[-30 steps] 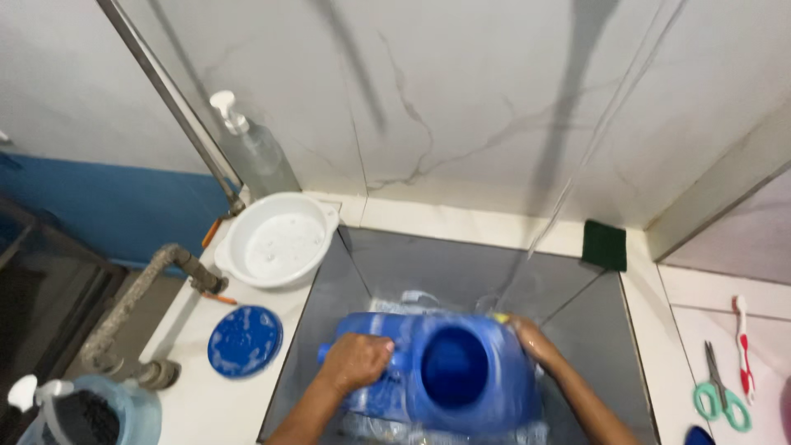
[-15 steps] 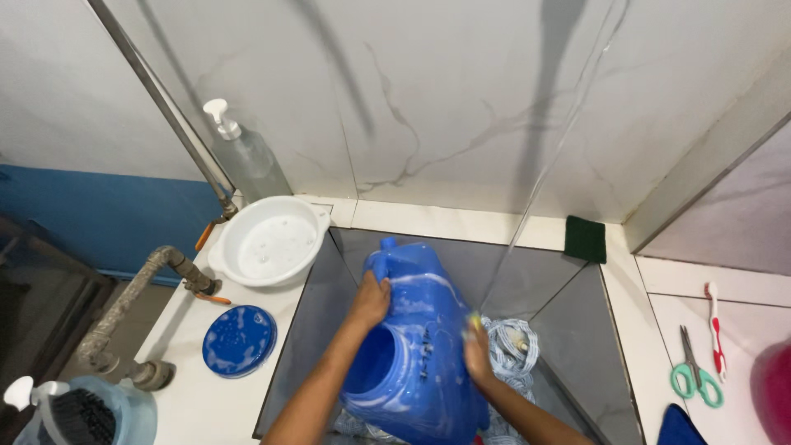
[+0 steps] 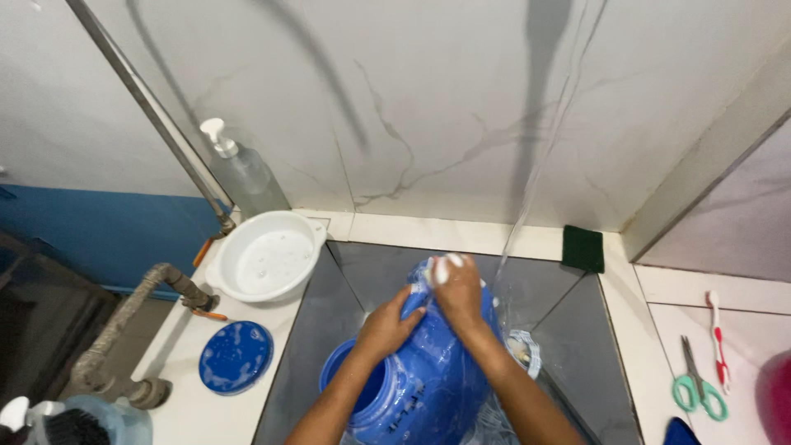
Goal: The person removes a plastic seal from a blue water jug using scissors, then scrubs the jug and its lid with a sponge and rinses them under running water. The person places the cleaned lid back on the jug.
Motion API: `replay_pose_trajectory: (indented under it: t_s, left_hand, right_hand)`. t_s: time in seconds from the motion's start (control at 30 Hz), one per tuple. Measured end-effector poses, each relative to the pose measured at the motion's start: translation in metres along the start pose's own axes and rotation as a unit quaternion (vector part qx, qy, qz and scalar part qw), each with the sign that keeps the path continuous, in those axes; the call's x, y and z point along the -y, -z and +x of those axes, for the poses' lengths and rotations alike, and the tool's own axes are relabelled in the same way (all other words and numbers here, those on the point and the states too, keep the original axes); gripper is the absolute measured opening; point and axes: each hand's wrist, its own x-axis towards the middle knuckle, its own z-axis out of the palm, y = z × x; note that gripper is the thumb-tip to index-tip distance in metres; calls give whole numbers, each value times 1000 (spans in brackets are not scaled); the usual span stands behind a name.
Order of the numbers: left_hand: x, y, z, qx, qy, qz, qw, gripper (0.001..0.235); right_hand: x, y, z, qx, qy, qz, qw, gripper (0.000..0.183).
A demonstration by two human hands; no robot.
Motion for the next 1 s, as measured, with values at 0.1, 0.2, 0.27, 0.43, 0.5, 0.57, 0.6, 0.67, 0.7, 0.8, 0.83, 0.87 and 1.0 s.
replay_pose_trajectory:
  t_s: [0.1,0.2,0.27,0.43,0.5,0.57,0.6,0.67,0.7,0.8,0.83,0.87,1.0]
  left_hand:
    - [-3,1,-10,9,33,11,999,58]
    - [4,17,-25,18,-27,3,999,57]
    - [1,19,-34,51,-59,13,997,56]
    - [-13,17,-50,124,-137,55,981,51]
    - [-7,15,-45,106,-121,36,986,50]
    - [10,6,-40,79,-74,19,994,52]
    - [24,5,-32,60,-36,15,997,54]
    - [55,3,-13,8,-32,-34,999,55]
    - [70,4,-5,-25,-65,-80,994,55]
    - [87,2,17,-54,36,-141,988,59]
    - [84,1,22,-51,117,-141,982,59]
    - [80,4,26,-52,194,-137,970,60]
    - [56,9,23,-85,206,-104,969,57]
  right_hand:
    - [-31,-7,-15,38,-13,69,997,27]
    - [-80,-4,-26,108,-197,179,958,35]
    - [-100,-20,-28,198,-207,269,919,37]
    - [-168,-72,-43,355,-173,379,837,42]
    - [-197,-79,-62,300,-235,318,868,44]
    - [-212,-71,-104,221,-332,227,889,48]
    - [-211,-70,-122,186,-371,183,891,50]
    - [-198,-61,-164,136,-443,101,881,57]
    - [-186,-57,-184,121,-458,77,877,60]
    - [-125,-55,-223,77,-442,130,884,72]
    - [-100,-55,-224,68,-421,167,889,76]
    - [-62,-58,-229,118,-425,236,866,89]
    - [-18,-77,-155,161,-47,90,982,62]
